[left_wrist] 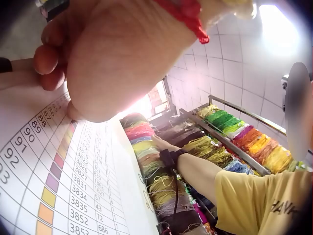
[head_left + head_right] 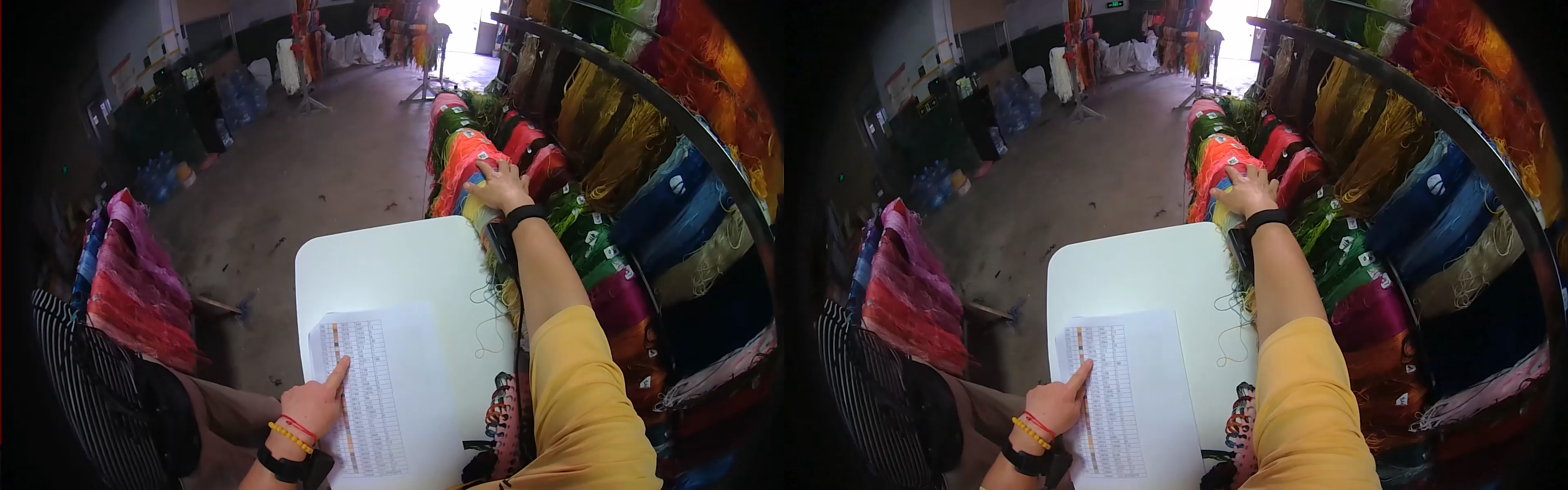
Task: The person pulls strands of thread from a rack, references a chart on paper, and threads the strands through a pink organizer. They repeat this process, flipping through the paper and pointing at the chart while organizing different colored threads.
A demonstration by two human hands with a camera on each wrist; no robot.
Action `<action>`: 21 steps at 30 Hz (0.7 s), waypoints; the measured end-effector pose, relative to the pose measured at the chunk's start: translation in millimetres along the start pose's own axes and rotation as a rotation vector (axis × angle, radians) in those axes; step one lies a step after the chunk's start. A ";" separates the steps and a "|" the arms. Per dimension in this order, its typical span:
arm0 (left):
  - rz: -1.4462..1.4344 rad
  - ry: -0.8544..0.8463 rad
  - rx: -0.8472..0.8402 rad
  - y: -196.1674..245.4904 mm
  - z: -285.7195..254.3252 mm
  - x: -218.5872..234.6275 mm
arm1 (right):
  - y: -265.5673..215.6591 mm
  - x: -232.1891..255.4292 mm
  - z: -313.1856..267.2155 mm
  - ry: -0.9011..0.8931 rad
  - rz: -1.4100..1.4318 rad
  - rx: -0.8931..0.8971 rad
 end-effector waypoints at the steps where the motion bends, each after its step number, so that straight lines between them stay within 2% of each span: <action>1: -0.005 -0.003 0.000 0.4 0.1 0.0 | 0.2 -1.3 -0.1 0.010 -0.007 0.008; 21: -0.033 0.006 -0.010 -0.4 1.4 1.4 | 2.3 -5.3 -8.9 0.043 0.036 0.067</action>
Point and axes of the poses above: each hand's wrist, its own z-axis towards the middle knuckle, its own x-axis out of the back of the hand, y = z × x, the point moved 3 cm from there along z, towards the middle knuckle, and after that the axes turned 13 degrees about -z, right-handed, at the moved point
